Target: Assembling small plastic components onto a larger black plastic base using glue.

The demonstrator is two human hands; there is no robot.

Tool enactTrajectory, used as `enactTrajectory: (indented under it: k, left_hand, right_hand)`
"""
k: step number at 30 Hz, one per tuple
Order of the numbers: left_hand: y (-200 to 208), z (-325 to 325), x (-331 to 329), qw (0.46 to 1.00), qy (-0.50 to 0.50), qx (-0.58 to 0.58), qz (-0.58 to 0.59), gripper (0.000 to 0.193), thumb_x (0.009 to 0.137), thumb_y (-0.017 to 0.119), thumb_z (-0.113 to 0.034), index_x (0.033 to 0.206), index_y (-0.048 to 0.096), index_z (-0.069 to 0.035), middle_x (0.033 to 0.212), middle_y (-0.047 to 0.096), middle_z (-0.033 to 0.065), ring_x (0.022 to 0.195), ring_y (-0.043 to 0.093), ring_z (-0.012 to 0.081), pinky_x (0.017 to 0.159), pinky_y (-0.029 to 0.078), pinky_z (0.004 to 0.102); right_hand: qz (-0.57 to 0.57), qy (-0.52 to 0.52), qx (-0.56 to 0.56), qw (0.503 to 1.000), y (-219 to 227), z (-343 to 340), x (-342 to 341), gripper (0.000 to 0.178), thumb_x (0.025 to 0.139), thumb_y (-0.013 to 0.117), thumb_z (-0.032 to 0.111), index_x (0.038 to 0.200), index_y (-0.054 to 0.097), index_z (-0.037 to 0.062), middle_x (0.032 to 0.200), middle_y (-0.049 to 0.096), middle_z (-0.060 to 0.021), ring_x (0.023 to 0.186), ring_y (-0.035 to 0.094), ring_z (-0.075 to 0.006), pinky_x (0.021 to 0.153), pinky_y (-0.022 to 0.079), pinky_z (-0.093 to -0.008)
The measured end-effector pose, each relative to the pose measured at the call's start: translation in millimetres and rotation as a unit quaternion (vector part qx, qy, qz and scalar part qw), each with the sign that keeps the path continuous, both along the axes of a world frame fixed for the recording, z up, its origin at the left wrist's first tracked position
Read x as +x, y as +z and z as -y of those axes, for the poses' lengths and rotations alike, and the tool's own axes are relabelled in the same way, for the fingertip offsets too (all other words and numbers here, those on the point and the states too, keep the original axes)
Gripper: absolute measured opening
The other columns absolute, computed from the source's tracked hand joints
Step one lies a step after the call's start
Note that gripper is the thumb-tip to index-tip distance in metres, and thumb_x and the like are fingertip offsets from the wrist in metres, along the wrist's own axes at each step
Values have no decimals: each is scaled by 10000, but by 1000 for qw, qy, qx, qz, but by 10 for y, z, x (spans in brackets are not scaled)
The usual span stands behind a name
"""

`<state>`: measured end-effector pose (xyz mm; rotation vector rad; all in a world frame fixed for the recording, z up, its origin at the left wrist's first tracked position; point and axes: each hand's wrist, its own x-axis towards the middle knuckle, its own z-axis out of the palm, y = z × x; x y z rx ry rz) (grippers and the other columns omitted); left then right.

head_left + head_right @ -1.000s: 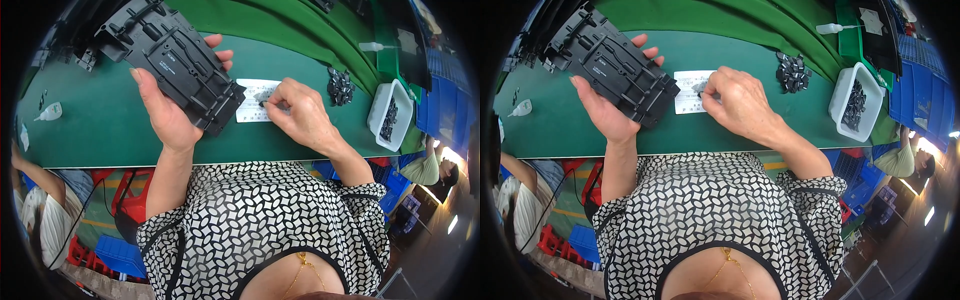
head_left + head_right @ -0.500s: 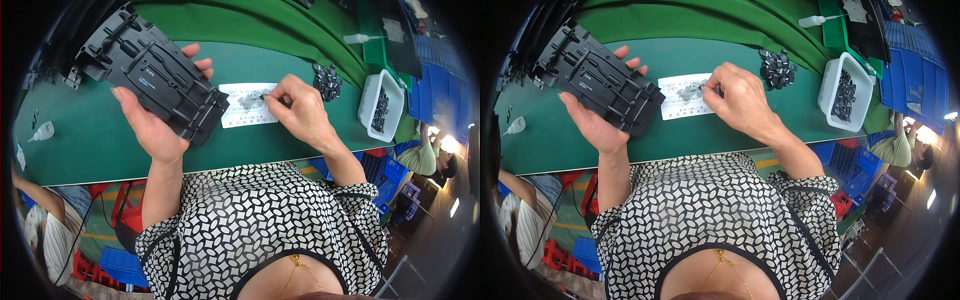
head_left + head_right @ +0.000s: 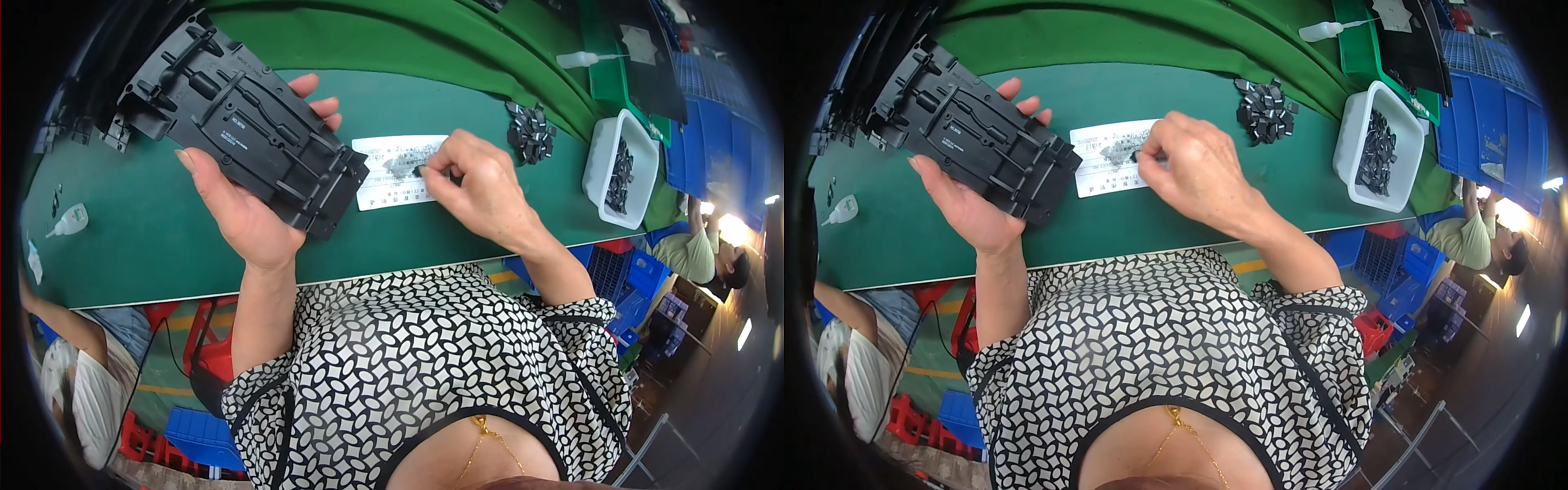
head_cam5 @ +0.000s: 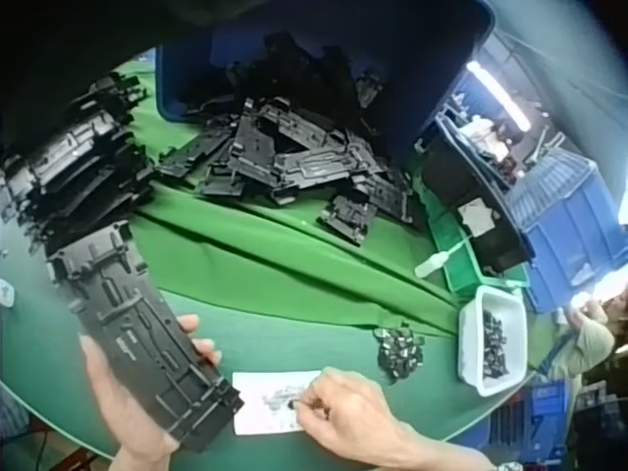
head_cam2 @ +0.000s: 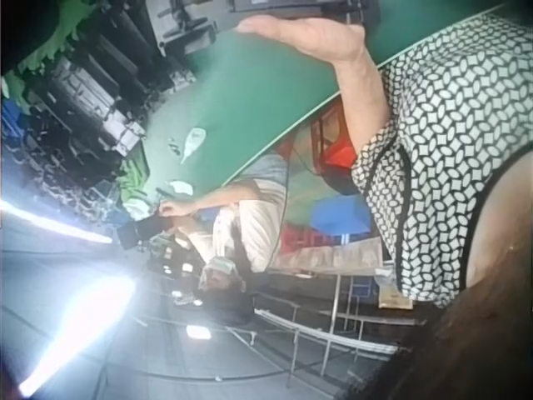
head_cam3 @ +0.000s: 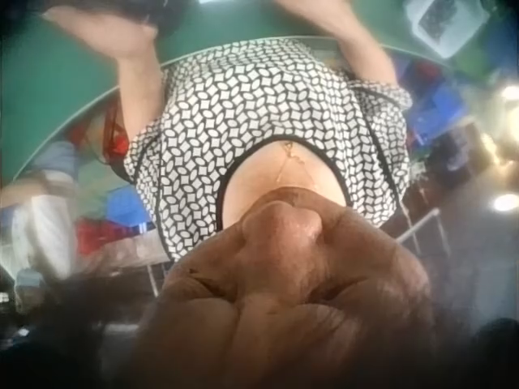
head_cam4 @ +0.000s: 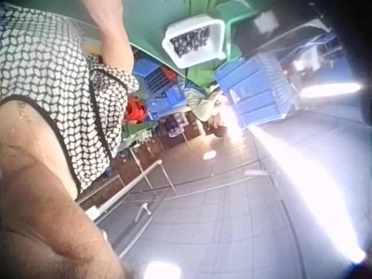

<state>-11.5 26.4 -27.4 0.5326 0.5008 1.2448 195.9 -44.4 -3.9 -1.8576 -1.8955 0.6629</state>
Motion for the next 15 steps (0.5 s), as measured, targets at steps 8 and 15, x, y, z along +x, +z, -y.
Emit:
enactTrajectory:
  k: [8, 15]
  left_hand:
    - [3, 0, 2, 1000, 3, -6, -11, 814, 905, 226, -669, 1397, 278, -23, 1313, 425, 265, 1097, 534, 353, 943, 430, 518]
    - [7, -12, -2, 1000, 4, -7, -8, 814, 904, 229, -669, 1395, 282, -22, 1312, 426, 266, 1095, 536, 352, 941, 435, 514]
  right_hand:
    - [-11, -31, -17, 999, 44, -10, 11, 101, 739, 650, 57, 726, 576, -11, 700, 563, -99, 607, 533, -226, 569, 434, -349]
    - [-53, -21, -28, 998, 52, -15, -53, 107, 739, 638, 84, 722, 580, -4, 739, 595, -125, 635, 565, -301, 607, 451, -401]
